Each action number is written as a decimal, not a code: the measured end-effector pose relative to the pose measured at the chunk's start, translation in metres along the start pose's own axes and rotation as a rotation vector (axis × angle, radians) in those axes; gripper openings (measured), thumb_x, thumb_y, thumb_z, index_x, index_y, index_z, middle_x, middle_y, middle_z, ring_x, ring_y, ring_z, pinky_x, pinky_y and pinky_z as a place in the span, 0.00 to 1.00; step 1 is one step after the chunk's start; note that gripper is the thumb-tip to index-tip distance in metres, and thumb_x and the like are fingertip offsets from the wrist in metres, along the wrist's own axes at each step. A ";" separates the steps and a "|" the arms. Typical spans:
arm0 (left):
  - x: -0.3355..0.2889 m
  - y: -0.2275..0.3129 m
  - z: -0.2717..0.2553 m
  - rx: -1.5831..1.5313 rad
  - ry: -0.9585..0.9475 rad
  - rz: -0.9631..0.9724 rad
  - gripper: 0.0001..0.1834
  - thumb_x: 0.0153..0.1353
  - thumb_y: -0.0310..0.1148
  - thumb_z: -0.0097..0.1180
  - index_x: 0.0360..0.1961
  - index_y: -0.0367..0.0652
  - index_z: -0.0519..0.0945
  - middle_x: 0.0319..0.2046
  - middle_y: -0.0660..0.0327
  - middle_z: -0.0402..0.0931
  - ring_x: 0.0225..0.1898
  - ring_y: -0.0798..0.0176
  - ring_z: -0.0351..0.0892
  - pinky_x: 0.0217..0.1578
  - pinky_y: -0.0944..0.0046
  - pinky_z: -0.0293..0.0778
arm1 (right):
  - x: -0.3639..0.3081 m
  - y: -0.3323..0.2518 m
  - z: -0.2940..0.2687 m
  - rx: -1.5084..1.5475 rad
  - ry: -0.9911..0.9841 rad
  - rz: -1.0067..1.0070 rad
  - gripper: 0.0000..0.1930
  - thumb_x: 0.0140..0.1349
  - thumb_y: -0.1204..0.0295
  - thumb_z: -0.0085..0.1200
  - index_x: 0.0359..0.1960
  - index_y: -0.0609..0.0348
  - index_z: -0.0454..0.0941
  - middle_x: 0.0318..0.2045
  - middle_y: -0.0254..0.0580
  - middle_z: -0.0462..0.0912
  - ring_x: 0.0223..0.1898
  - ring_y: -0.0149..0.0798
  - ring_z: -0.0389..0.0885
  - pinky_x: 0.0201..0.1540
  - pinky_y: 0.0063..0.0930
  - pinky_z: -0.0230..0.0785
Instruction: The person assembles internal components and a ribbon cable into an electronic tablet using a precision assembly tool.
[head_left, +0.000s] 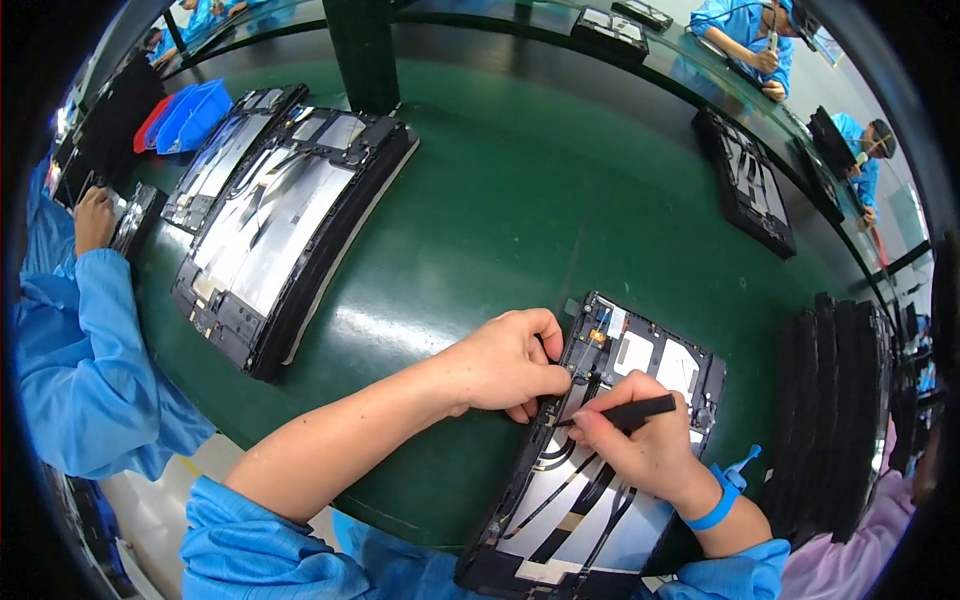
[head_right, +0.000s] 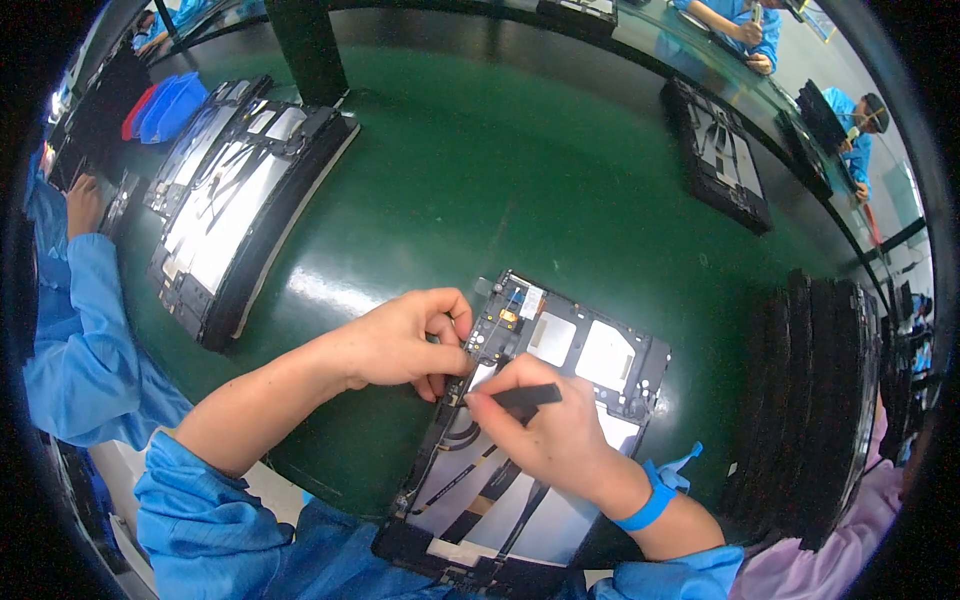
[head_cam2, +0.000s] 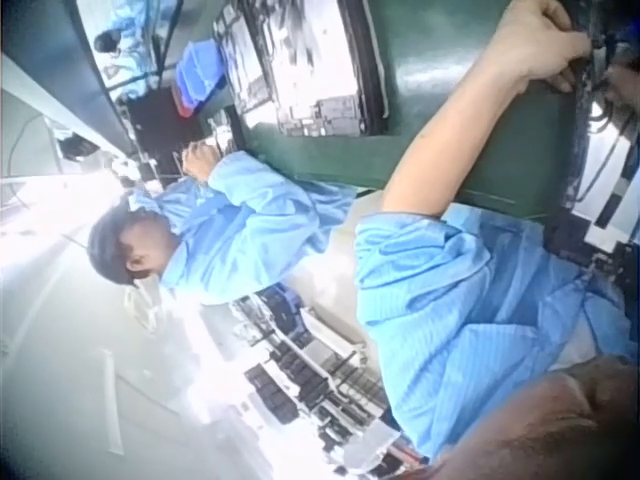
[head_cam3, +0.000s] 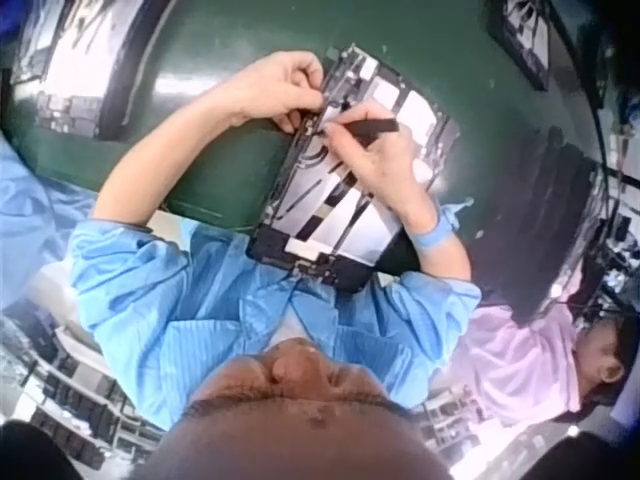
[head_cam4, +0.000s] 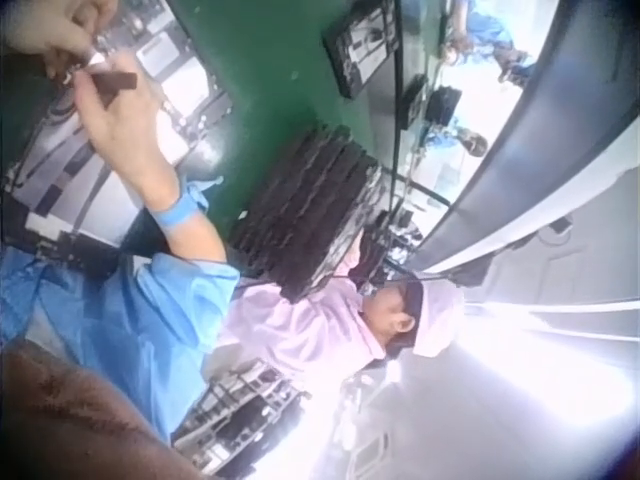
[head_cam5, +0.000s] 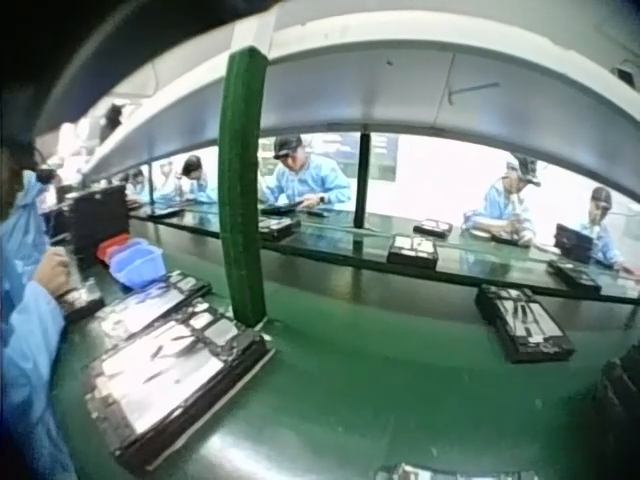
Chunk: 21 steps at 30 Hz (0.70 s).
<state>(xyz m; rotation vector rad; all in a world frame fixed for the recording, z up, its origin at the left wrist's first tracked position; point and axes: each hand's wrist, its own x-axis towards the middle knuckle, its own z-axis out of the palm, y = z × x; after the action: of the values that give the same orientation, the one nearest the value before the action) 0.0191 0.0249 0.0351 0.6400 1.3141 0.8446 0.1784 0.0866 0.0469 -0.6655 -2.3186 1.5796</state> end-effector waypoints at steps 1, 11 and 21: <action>0.001 -0.001 0.000 -0.015 0.009 0.032 0.12 0.41 0.27 0.51 0.26 0.36 0.62 0.15 0.61 0.66 0.15 0.70 0.69 0.13 0.73 0.68 | 0.002 0.002 0.002 0.056 0.095 0.025 0.05 0.46 0.76 0.52 0.21 0.61 0.68 0.15 0.36 0.74 0.16 0.25 0.72 0.18 0.16 0.63; -0.002 -0.009 0.005 -0.004 0.025 0.085 0.12 0.42 0.27 0.51 0.27 0.36 0.63 0.16 0.61 0.66 0.14 0.71 0.68 0.13 0.72 0.69 | 0.017 -0.017 -0.039 -0.098 0.019 -0.152 0.05 0.55 0.75 0.37 0.29 0.63 0.65 0.23 0.42 0.72 0.24 0.30 0.72 0.28 0.23 0.66; -0.007 -0.005 0.006 -0.002 0.020 0.082 0.12 0.42 0.27 0.51 0.27 0.36 0.62 0.15 0.61 0.67 0.14 0.71 0.67 0.14 0.72 0.68 | 0.057 -0.025 -0.042 -0.503 -0.494 -0.004 0.12 0.46 0.66 0.49 0.27 0.64 0.70 0.17 0.48 0.73 0.22 0.45 0.72 0.24 0.30 0.63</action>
<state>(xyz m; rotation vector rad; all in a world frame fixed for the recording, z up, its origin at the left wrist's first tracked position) 0.0261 0.0163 0.0359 0.6892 1.3124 0.9204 0.1426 0.1412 0.0836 -0.3896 -3.1296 1.2628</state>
